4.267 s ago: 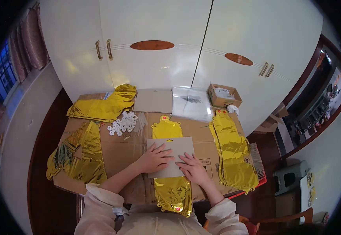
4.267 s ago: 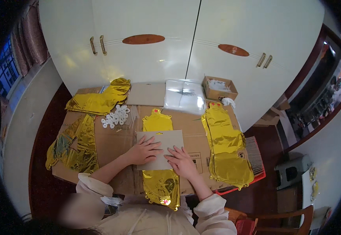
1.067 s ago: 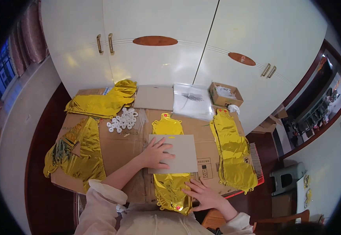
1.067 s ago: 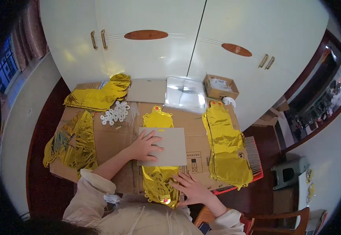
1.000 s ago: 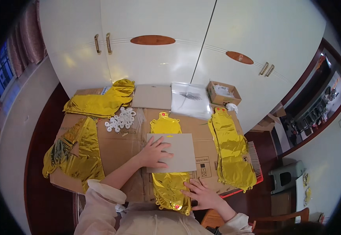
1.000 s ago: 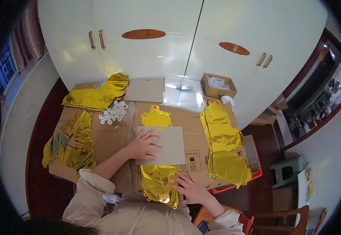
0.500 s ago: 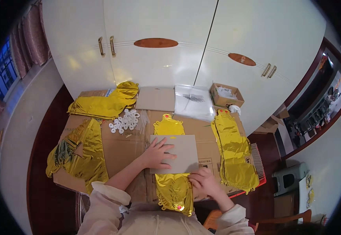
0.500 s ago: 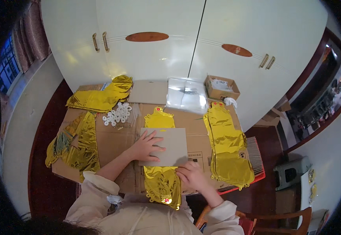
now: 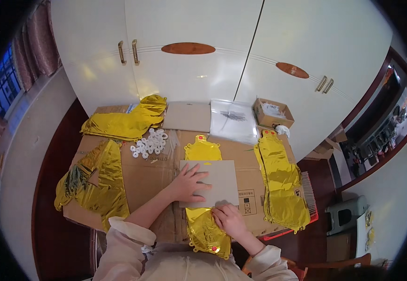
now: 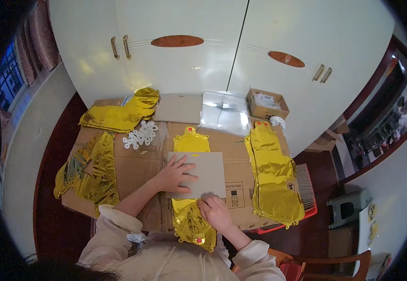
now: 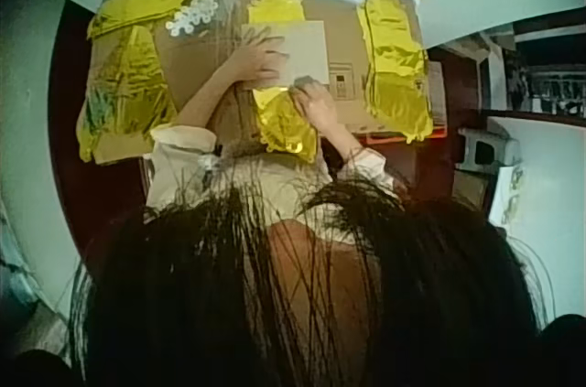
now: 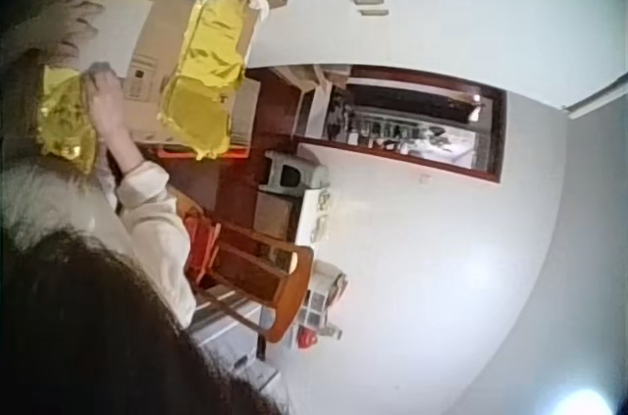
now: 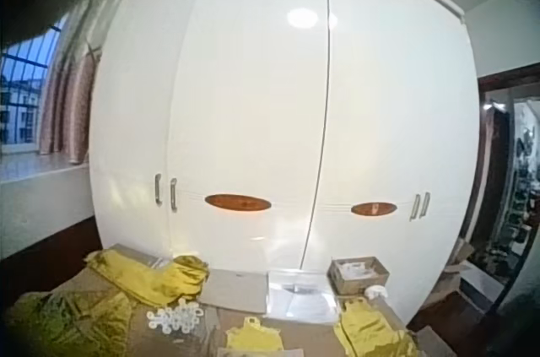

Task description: Folding gold metallic bags and placing them into cardboard boxes.

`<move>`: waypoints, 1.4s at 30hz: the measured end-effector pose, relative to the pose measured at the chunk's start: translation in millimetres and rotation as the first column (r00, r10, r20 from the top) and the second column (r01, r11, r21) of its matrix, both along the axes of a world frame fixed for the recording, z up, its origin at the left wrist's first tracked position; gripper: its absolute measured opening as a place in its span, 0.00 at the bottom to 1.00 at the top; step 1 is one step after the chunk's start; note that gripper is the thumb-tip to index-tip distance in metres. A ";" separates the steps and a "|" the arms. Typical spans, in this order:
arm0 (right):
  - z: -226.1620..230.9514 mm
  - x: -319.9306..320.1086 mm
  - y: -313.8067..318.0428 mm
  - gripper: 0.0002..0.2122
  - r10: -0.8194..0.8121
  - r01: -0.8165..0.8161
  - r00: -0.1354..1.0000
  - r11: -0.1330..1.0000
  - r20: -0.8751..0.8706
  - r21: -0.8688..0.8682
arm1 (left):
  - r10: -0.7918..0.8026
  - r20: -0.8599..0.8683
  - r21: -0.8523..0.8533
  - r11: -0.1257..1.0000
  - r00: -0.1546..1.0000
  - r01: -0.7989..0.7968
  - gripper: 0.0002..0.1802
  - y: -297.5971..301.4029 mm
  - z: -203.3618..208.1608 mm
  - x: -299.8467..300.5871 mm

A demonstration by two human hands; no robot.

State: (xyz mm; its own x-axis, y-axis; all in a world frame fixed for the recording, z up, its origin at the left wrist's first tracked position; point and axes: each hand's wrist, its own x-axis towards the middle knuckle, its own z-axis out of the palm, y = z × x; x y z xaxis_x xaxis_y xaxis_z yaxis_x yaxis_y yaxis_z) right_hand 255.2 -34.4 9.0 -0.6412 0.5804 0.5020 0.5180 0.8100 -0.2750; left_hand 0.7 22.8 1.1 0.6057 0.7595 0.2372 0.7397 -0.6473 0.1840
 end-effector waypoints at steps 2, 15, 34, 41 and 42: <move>-1.4 -0.4 -0.5 0.09 -0.007 0.007 1.000 1.000 0.001 -0.011 | -0.003 0.002 -0.007 1.000 1.000 0.003 0.29 1.0 -2.0 -0.9; -1.0 6.6 3.3 0.14 0.016 -0.023 0.999 0.985 -0.041 -0.172 | 0.001 0.016 0.036 0.999 1.000 -0.002 0.28 2.8 -4.2 -1.1; 4.8 -39.9 26.3 0.21 0.535 -0.507 0.802 0.845 0.266 -0.169 | -0.012 -0.019 0.078 0.997 1.000 0.013 0.29 7.3 -14.5 -4.9; 0.6 -30.3 22.9 0.20 0.597 -0.570 0.715 0.799 0.364 -0.191 | -0.006 -0.001 0.029 1.000 1.000 0.006 0.29 3.9 -10.2 -3.5; 0.4 -29.2 21.3 0.20 0.603 -0.573 0.720 0.796 0.343 -0.196 | -0.007 -0.003 0.031 0.999 1.000 0.007 0.29 4.1 -9.8 -3.9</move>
